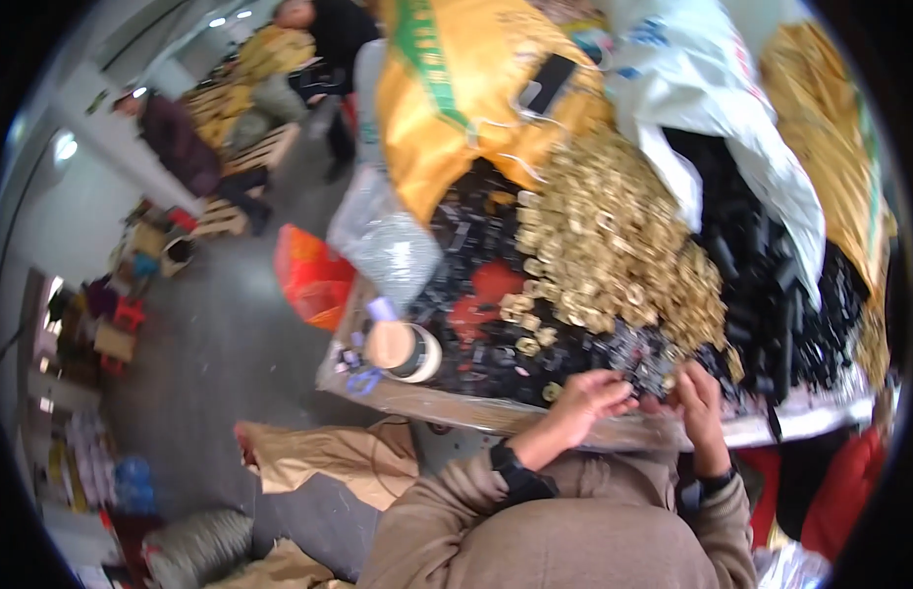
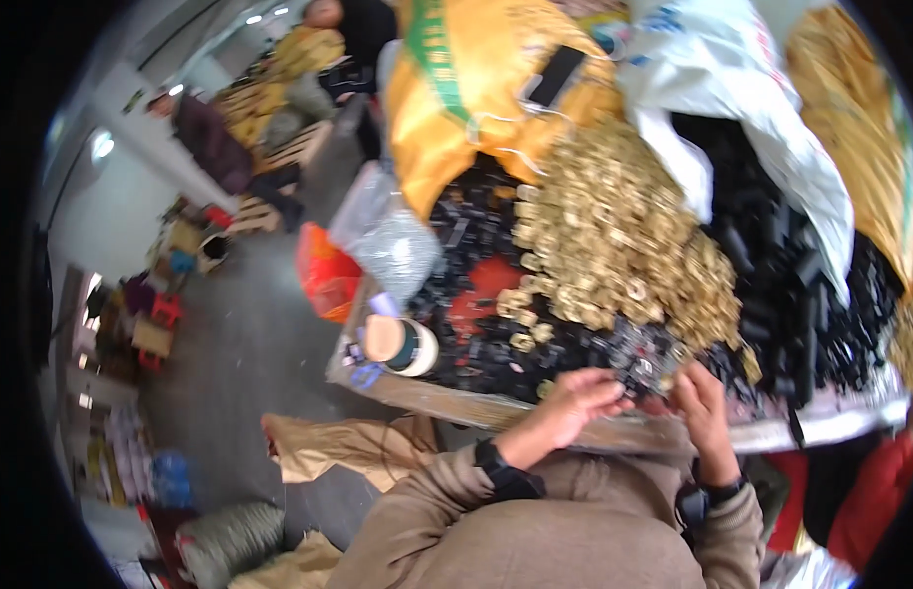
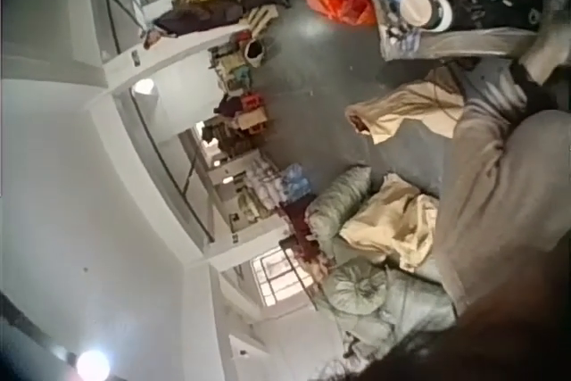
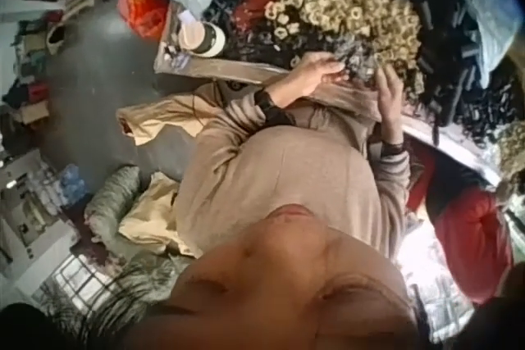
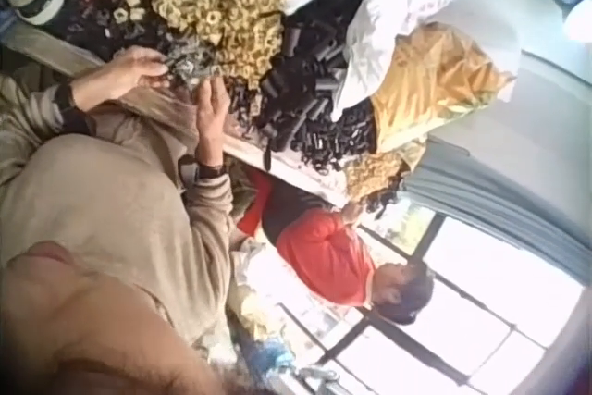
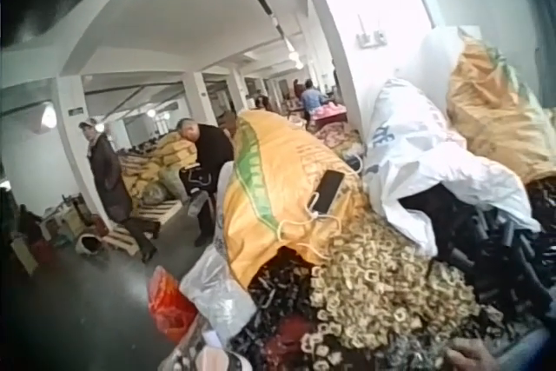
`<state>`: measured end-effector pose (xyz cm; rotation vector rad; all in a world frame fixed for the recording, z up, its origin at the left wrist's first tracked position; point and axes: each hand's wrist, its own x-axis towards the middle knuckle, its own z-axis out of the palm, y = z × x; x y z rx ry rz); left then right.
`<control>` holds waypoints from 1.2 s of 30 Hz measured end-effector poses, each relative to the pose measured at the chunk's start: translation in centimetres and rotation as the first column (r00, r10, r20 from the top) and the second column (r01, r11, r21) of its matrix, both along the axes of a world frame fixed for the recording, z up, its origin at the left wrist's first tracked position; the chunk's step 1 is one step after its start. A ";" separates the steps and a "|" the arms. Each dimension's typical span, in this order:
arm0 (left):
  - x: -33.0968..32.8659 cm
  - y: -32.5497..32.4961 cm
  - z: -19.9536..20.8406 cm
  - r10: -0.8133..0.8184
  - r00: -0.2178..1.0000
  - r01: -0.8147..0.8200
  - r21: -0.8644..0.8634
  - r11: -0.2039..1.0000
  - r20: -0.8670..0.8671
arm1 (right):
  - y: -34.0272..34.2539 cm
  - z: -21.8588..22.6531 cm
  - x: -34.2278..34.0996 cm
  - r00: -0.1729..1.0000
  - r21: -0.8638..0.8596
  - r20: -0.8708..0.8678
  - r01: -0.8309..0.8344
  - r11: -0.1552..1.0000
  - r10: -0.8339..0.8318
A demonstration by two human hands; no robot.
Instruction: The person assembles components by hand, picking up black plastic parts and tan clips from the table. They fit the tan clips into the black parts one at a time, repeating the process for each set.
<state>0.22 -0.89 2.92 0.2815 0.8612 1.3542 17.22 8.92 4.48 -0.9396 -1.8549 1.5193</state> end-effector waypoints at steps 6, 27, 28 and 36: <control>-0.5 0.0 -0.1 -0.025 0.994 0.025 0.008 1.000 0.102 | -1.1 1.3 -2.0 0.995 -0.044 0.007 -0.098 0.994 0.099; -0.1 -0.9 -1.3 -0.095 0.991 0.098 -0.022 0.995 0.097 | -2.4 1.1 -2.4 0.988 0.159 0.074 -0.144 0.977 0.133; -0.1 -0.8 -1.0 -0.098 0.991 0.102 -0.033 0.994 0.086 | -2.4 1.1 -2.2 0.987 0.098 0.090 -0.144 0.985 0.135; -0.6 -0.6 -0.9 -0.063 0.996 0.066 -0.036 0.997 0.067 | 1.9 -1.4 2.0 0.885 0.438 0.306 0.197 0.877 -0.351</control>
